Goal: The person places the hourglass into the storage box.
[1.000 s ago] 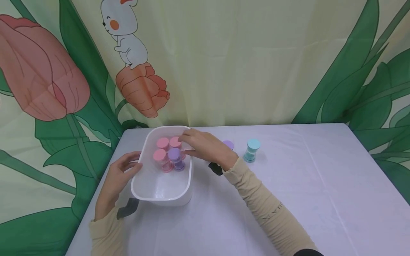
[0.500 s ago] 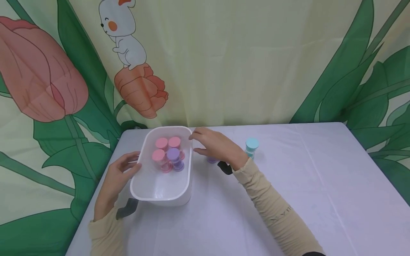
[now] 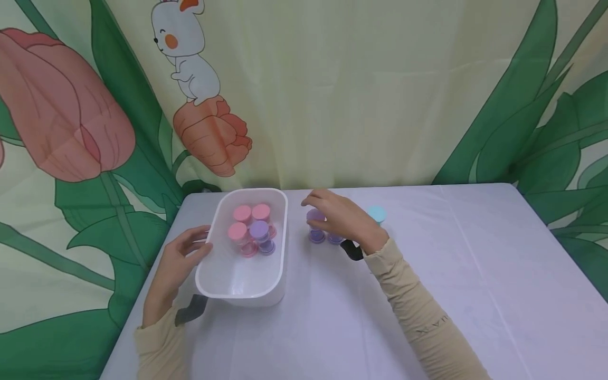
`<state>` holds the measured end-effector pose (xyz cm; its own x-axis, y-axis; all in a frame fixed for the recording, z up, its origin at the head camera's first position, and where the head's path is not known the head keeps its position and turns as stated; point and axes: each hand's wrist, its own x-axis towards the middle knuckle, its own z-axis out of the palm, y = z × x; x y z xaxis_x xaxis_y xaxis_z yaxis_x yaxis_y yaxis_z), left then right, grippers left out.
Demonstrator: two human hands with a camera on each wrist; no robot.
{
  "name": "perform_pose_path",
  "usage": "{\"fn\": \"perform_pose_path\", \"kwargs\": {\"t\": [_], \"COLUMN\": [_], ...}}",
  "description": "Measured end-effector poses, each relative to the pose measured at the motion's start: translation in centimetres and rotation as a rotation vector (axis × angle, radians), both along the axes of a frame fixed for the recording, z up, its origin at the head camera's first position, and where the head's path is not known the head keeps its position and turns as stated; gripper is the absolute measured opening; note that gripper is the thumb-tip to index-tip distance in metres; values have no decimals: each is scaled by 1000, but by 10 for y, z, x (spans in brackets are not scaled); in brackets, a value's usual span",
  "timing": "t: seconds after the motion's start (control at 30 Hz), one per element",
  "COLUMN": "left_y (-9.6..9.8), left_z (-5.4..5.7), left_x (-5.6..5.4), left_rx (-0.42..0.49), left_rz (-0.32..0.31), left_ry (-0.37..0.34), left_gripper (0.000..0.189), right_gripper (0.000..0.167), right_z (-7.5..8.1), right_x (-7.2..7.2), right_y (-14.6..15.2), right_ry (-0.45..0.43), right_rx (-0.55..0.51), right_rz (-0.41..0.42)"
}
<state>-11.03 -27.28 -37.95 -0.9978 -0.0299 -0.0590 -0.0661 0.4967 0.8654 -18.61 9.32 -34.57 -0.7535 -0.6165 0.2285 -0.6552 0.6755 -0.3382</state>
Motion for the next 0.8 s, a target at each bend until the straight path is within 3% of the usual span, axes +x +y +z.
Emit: {"fn": "perform_pose_path", "kwargs": {"t": [0.5, 0.8], "left_y": [-1, 0], "left_z": [-1, -2], "left_x": [1, 0], "left_rx": [2, -3], "left_rz": [-1, -2], "left_ry": [8, 15], "left_gripper": [59, 56], "right_gripper": [32, 38], "right_z": [-14, -22], "right_x": [1, 3], "right_y": [24, 35], "right_ry": [-13, -38], "right_rx": [-29, -39], "right_rz": [-30, -56]}}
